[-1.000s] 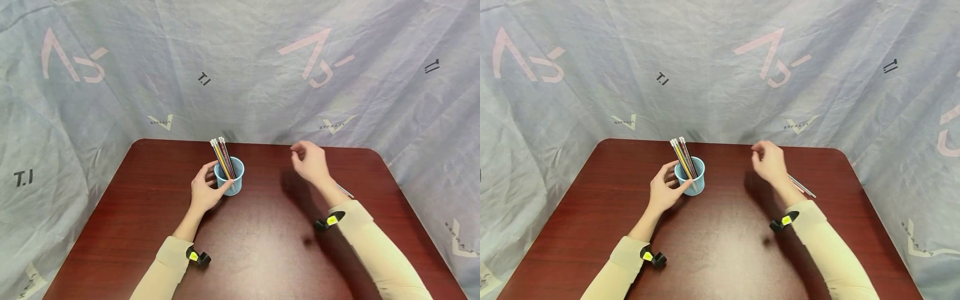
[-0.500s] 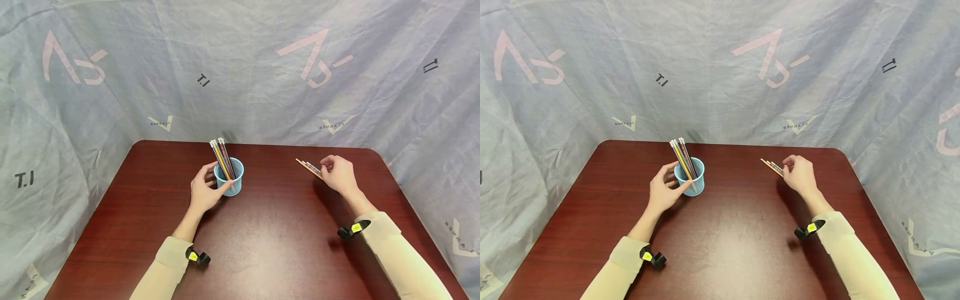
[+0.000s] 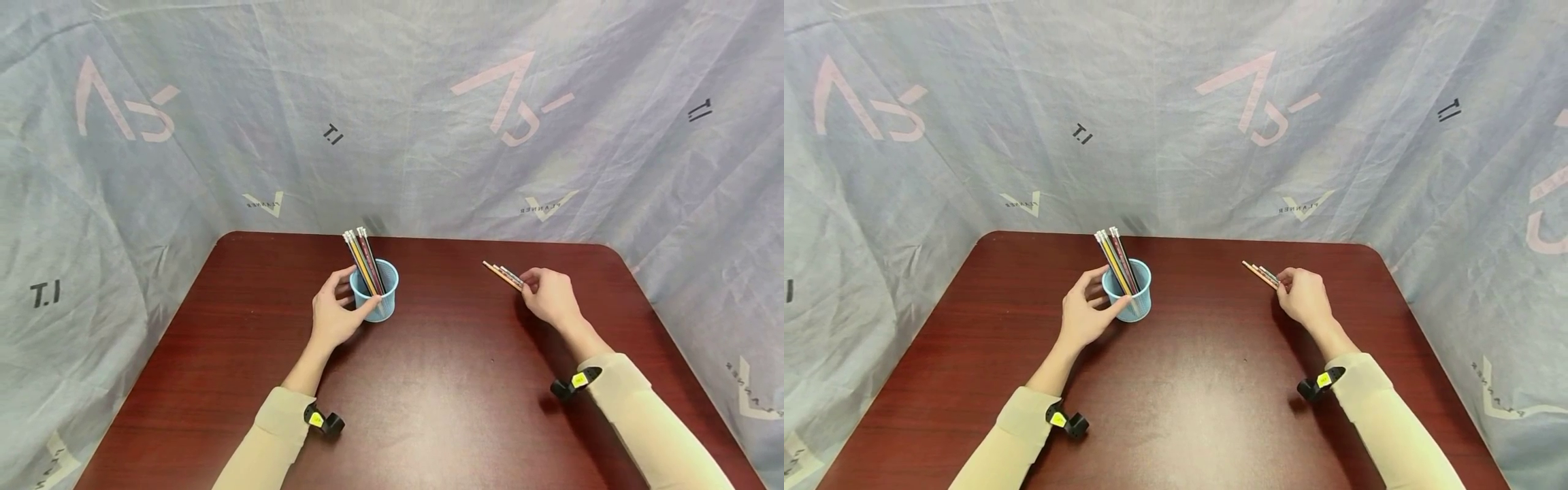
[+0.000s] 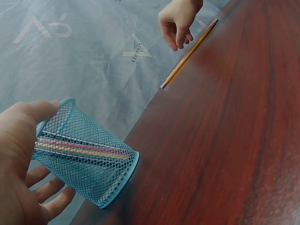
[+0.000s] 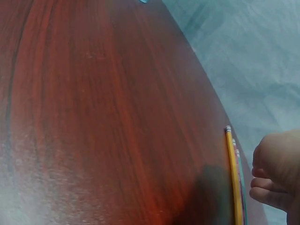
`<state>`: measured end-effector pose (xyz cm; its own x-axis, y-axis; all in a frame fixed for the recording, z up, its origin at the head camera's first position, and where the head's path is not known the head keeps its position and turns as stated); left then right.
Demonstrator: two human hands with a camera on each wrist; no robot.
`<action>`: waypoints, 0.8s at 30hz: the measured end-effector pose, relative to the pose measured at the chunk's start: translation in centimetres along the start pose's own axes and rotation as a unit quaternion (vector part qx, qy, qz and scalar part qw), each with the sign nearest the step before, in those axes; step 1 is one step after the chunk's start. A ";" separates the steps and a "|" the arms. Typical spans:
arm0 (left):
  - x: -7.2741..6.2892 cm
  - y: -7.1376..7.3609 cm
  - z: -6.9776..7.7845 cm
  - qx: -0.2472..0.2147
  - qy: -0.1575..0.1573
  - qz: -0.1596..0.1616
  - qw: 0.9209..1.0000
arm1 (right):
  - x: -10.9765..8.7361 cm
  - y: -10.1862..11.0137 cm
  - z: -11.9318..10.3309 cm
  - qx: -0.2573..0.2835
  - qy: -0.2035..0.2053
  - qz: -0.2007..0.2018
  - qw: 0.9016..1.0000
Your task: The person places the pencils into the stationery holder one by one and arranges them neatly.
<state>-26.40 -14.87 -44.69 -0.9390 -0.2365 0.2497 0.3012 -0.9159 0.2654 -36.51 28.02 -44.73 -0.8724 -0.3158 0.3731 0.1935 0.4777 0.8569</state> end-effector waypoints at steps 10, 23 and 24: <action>-0.1 -0.1 -0.2 0.005 0.007 -0.002 1.000 | -0.3 -1.5 0.5 -0.023 0.000 -0.040 0.999; -0.2 0.0 0.1 0.007 0.009 0.001 1.000 | -0.3 -2.7 -0.7 -0.043 0.027 -0.077 0.996; -0.2 0.0 0.0 0.006 0.008 0.001 1.000 | -0.2 -2.7 -0.8 -0.042 0.029 -0.077 0.996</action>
Point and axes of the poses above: each hand's wrist, its own x-axis towards the middle knuckle, its own y-axis out of the back of the hand, z = x × y, the point moved 10 cm from there along x, towards the middle knuckle, and after that the axes turned 6 degrees about y, right-handed, at the moved point
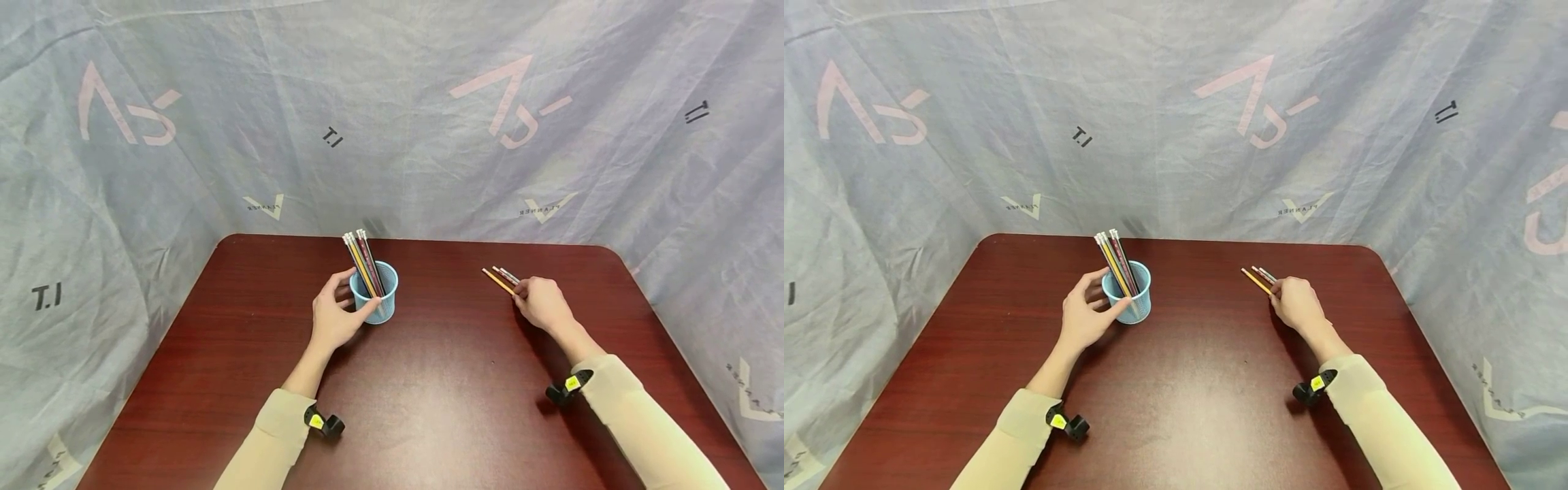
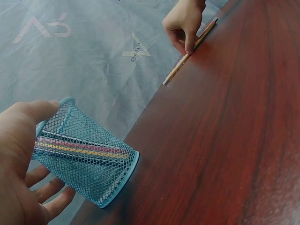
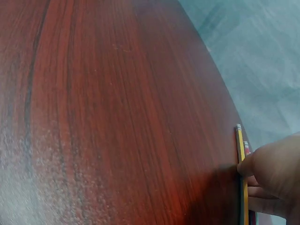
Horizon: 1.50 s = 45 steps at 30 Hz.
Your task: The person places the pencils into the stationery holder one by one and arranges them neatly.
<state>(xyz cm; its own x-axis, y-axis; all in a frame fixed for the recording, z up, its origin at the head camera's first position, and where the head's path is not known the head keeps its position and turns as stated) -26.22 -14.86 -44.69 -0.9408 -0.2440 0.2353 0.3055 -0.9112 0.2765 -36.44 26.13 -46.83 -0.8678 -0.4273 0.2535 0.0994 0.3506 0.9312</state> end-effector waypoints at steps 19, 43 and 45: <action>0.1 0.2 0.1 -0.004 0.002 -0.005 1.000 | 2.5 5.2 -4.9 0.064 0.028 0.123 0.990; 0.2 1.0 -0.2 -0.004 0.003 0.002 1.000 | 8.4 10.2 -18.8 0.214 0.102 0.223 0.945; 0.1 1.0 -0.2 -0.004 0.006 0.001 1.000 | 8.6 10.2 -19.4 0.221 0.105 0.225 0.943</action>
Point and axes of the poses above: each hand's wrist, its own x-axis towards the middle knuckle, its own y-axis out of the back of the hand, z = x × y, the point moved 10 cm from there along x, towards the middle knuckle, and after that the axes turned 6 degrees about y, right-handed, at the moved point
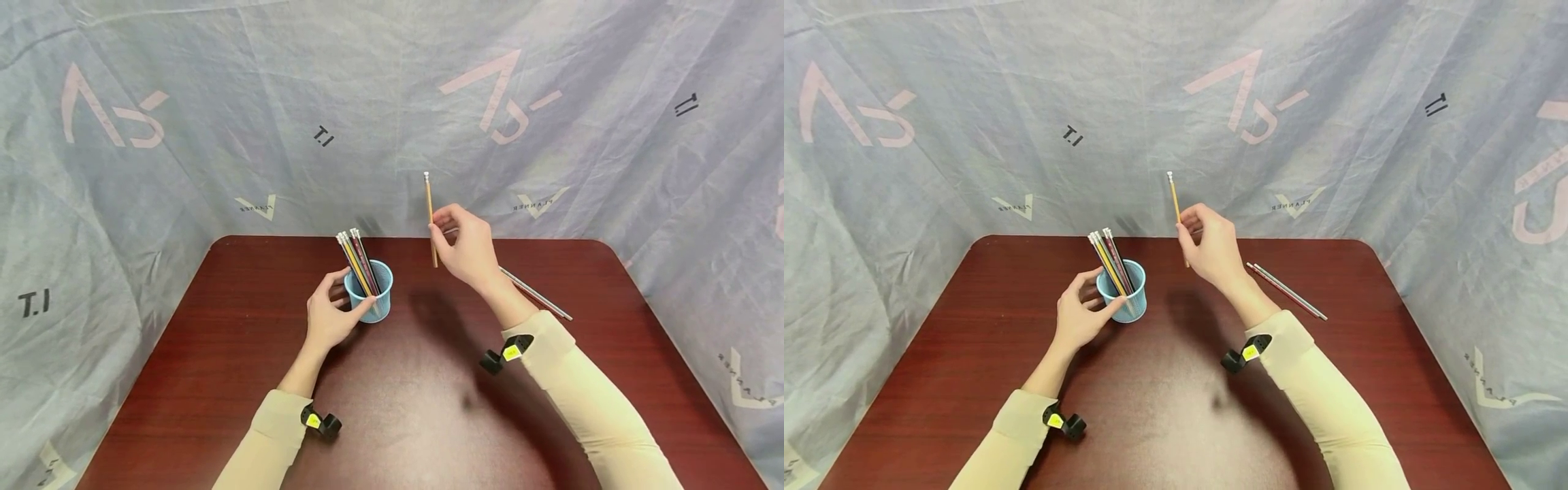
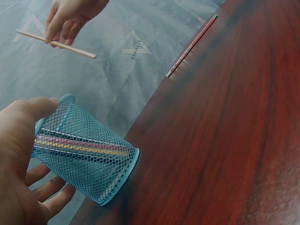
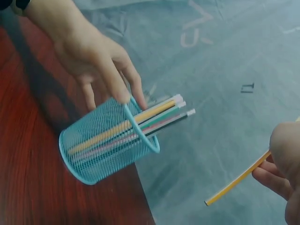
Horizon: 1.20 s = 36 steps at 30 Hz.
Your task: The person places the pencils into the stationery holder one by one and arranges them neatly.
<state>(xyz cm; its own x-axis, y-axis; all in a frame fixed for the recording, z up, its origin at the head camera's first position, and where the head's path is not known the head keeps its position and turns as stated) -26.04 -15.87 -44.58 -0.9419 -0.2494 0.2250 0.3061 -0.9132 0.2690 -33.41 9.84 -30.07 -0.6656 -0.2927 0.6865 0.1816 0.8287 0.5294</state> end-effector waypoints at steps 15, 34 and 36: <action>0.0 0.0 0.1 -0.001 -0.004 0.003 1.000 | 0.8 -4.2 -3.8 0.120 0.025 -0.014 0.992; 0.0 0.0 0.1 -0.001 -0.007 0.000 1.000 | -0.9 -9.9 -3.5 0.105 0.011 -0.105 0.989; 0.0 0.0 0.0 -0.001 -0.007 -0.001 1.000 | -1.1 -10.5 -3.4 0.098 0.010 -0.116 0.988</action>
Point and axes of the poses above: each hand's wrist, its own x-axis towards the middle knuckle, its own y-axis out of the back of the hand, z = x × y, the point moved 10 cm from there along x, towards the middle knuckle, and after that the axes turned 6 degrees about y, right-handed, at the moved point
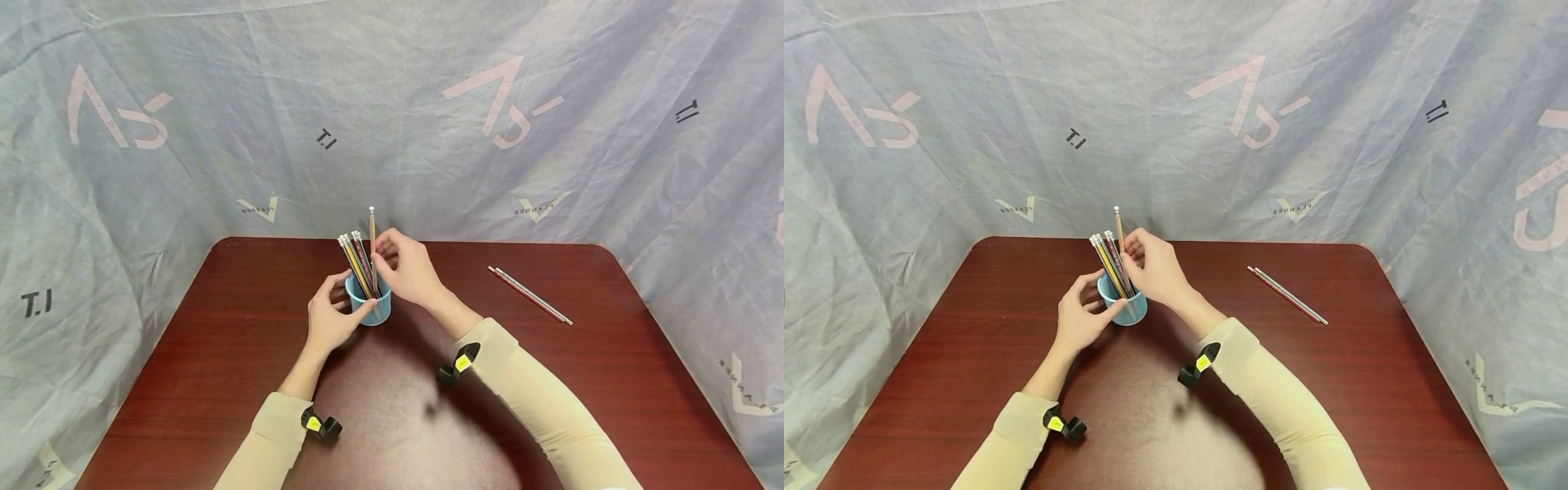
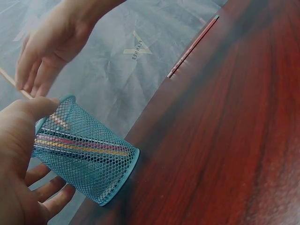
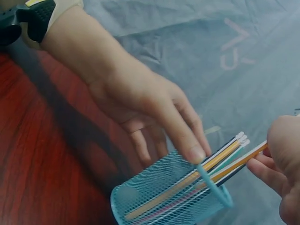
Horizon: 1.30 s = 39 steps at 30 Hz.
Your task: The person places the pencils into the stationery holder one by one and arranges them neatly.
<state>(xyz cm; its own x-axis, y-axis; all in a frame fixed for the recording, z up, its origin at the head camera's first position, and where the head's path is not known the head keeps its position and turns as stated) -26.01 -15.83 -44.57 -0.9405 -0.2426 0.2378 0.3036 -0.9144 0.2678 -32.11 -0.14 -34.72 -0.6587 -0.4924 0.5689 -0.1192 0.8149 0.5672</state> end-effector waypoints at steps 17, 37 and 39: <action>-0.1 0.0 0.2 -0.003 -0.007 0.002 1.000 | -0.9 -2.9 1.6 -0.041 -0.017 -0.053 0.998; -0.1 0.1 0.2 0.001 -0.005 0.002 1.000 | -0.8 -4.1 0.5 -0.123 0.014 -0.075 0.989; -0.1 0.1 0.1 0.001 -0.004 0.003 1.000 | -0.8 -3.9 0.5 -0.115 0.015 -0.066 0.991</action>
<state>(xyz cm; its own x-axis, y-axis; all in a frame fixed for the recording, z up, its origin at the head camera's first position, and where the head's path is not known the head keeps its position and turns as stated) -25.86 -15.81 -44.46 -0.9377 -0.2444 0.2471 0.3086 -0.9125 0.2684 -31.48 -2.74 -37.71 -0.6265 -0.6009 0.4964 -0.0280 0.6539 0.7561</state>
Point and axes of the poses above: each hand's wrist, its own x-axis towards the middle knuckle, its own y-axis out of the back of the hand, z = x × y, the point moved 10 cm from there along x, towards the middle knuckle, and after that the axes turned 6 degrees about y, right-handed, at the moved point
